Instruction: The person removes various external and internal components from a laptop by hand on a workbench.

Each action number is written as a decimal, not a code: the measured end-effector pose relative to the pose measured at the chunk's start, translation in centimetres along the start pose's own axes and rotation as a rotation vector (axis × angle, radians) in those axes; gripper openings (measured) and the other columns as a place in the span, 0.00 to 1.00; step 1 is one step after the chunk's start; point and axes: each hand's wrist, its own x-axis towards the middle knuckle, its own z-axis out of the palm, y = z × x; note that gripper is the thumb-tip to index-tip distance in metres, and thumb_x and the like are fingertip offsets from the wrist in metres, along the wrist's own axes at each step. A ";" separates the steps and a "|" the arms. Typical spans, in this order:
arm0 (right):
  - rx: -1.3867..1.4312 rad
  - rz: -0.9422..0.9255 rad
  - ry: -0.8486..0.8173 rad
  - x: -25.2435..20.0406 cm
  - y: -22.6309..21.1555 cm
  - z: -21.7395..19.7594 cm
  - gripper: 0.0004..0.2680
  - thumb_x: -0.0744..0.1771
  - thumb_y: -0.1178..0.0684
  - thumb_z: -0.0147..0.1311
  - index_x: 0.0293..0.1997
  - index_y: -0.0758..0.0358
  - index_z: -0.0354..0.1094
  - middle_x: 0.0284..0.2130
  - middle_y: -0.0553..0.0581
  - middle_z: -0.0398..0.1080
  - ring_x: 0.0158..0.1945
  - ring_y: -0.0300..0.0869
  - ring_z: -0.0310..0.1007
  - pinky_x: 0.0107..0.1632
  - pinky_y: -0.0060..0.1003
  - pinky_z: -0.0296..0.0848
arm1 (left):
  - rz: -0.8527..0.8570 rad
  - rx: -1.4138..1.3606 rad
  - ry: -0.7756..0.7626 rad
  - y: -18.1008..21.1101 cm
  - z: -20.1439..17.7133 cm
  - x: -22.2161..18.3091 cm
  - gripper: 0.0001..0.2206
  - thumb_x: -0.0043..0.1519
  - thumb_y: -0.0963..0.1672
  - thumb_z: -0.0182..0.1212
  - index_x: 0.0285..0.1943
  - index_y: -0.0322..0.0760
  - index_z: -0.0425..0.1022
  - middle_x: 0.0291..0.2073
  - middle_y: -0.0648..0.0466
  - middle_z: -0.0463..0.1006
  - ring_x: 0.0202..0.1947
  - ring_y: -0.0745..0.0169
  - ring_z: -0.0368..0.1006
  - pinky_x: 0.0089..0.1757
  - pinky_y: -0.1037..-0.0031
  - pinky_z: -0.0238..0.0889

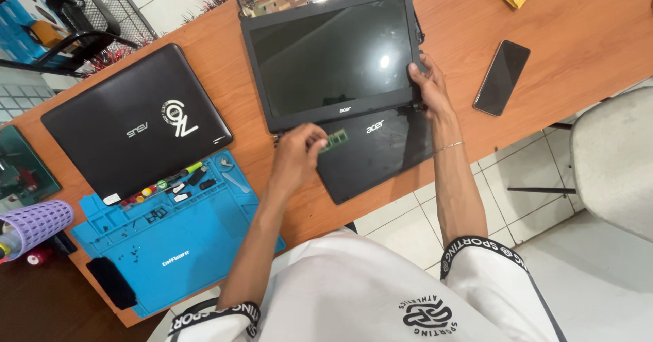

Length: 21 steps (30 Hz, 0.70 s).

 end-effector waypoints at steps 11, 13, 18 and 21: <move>0.050 -0.033 0.024 -0.3 0.6 0.2 0.08 0.71 0.55 0.55 0.56 0.61 0.64 0.37 0.52 0.76 0.37 0.33 0.76 0.40 0.28 0.75 | 0.089 0.298 0.215 -3.3 4.9 -1.6 0.02 0.63 0.40 0.63 0.39 0.34 0.77 0.37 0.49 0.76 0.38 0.48 0.77 0.37 0.61 0.68; 0.059 -0.017 0.026 -0.6 0.8 0.6 0.08 0.71 0.55 0.54 0.55 0.60 0.64 0.38 0.52 0.76 0.38 0.34 0.76 0.42 0.29 0.76 | 0.147 0.396 0.381 -2.4 4.2 -1.7 0.03 0.62 0.42 0.64 0.40 0.36 0.76 0.37 0.50 0.76 0.39 0.47 0.76 0.40 0.59 0.68; 0.021 -0.039 -0.003 -1.0 1.3 1.7 0.07 0.71 0.54 0.56 0.53 0.61 0.65 0.40 0.51 0.75 0.43 0.33 0.75 0.47 0.29 0.74 | -0.042 0.323 0.712 -6.2 -0.7 -0.3 0.14 0.67 0.44 0.57 0.57 0.28 0.74 0.45 0.41 0.75 0.48 0.39 0.72 0.50 0.56 0.64; 0.023 -0.020 -0.038 -1.4 1.5 3.0 0.07 0.71 0.53 0.55 0.52 0.61 0.66 0.40 0.50 0.75 0.43 0.33 0.74 0.48 0.29 0.74 | -0.349 -0.086 0.513 -11.3 -3.2 1.5 0.16 0.72 0.47 0.51 0.58 0.29 0.74 0.46 0.44 0.79 0.49 0.49 0.75 0.51 0.62 0.66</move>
